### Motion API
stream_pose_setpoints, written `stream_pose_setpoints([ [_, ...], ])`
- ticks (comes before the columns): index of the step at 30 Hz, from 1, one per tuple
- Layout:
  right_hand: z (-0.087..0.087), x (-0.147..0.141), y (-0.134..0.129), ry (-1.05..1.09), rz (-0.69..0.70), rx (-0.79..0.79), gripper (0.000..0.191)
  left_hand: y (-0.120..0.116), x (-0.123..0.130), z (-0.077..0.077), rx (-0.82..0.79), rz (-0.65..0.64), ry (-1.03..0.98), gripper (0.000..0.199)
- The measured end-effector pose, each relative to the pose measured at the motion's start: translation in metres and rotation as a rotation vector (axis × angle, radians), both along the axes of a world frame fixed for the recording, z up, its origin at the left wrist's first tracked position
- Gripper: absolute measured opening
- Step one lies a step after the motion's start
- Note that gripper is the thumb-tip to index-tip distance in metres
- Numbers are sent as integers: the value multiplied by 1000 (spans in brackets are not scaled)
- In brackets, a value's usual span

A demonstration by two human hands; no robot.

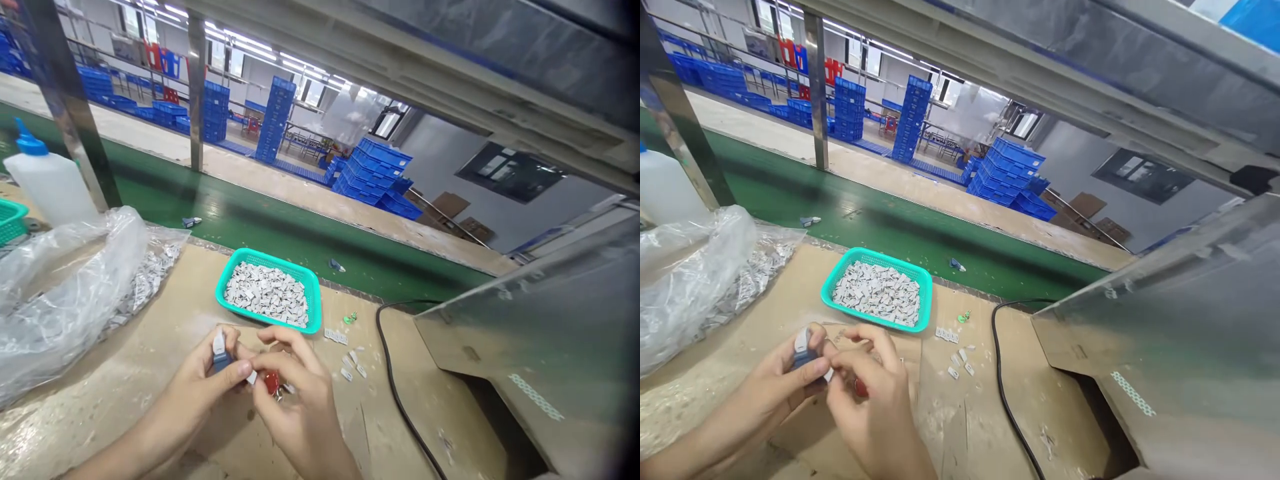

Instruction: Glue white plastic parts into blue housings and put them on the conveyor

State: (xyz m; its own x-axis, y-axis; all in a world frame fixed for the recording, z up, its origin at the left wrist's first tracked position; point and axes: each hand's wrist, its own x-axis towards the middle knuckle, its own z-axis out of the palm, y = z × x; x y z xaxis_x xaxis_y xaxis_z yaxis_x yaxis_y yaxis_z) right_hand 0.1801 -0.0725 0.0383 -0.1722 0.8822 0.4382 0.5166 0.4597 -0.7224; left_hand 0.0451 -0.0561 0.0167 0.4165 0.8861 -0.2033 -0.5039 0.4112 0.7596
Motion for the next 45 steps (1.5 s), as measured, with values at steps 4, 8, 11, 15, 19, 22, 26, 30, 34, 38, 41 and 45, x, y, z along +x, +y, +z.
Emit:
stream_pose_setpoints([
  [4,-20,3,-24,-86,-22,157,24,-14,6,-16,-39,112,81,37],
  [8,-39,-1,-45,-166,-195,298,22,-31,8,-29,-190,65,-9,43],
  [11,-43,-5,-52,-185,-242,379,21,-38,6,-34,-135,35,48,42],
  [15,-47,-7,-53,-124,-263,483,16,-37,1,-35,-7,-44,164,38],
  [19,-51,-1,-52,-105,-182,451,17,-35,-1,-38,71,-118,235,35],
  [22,-50,11,-47,-118,-74,257,20,-34,0,-43,19,-72,197,23],
  [26,-50,28,-36,-162,-221,69,16,-32,-4,-47,-50,106,241,10],
  [30,-55,31,-29,-188,-315,34,14,-27,-10,-50,-35,143,189,21],
  [34,-57,23,-26,-209,-288,86,15,-23,-12,-52,23,120,214,22],
  [38,-56,18,-25,-285,-316,90,19,-21,-15,-51,44,75,249,27],
  [41,-57,15,-26,-319,-311,105,21,-19,-18,-52,42,55,236,29],
  [45,-58,13,-27,-343,-312,124,21,-16,-18,-52,19,61,217,27],
])
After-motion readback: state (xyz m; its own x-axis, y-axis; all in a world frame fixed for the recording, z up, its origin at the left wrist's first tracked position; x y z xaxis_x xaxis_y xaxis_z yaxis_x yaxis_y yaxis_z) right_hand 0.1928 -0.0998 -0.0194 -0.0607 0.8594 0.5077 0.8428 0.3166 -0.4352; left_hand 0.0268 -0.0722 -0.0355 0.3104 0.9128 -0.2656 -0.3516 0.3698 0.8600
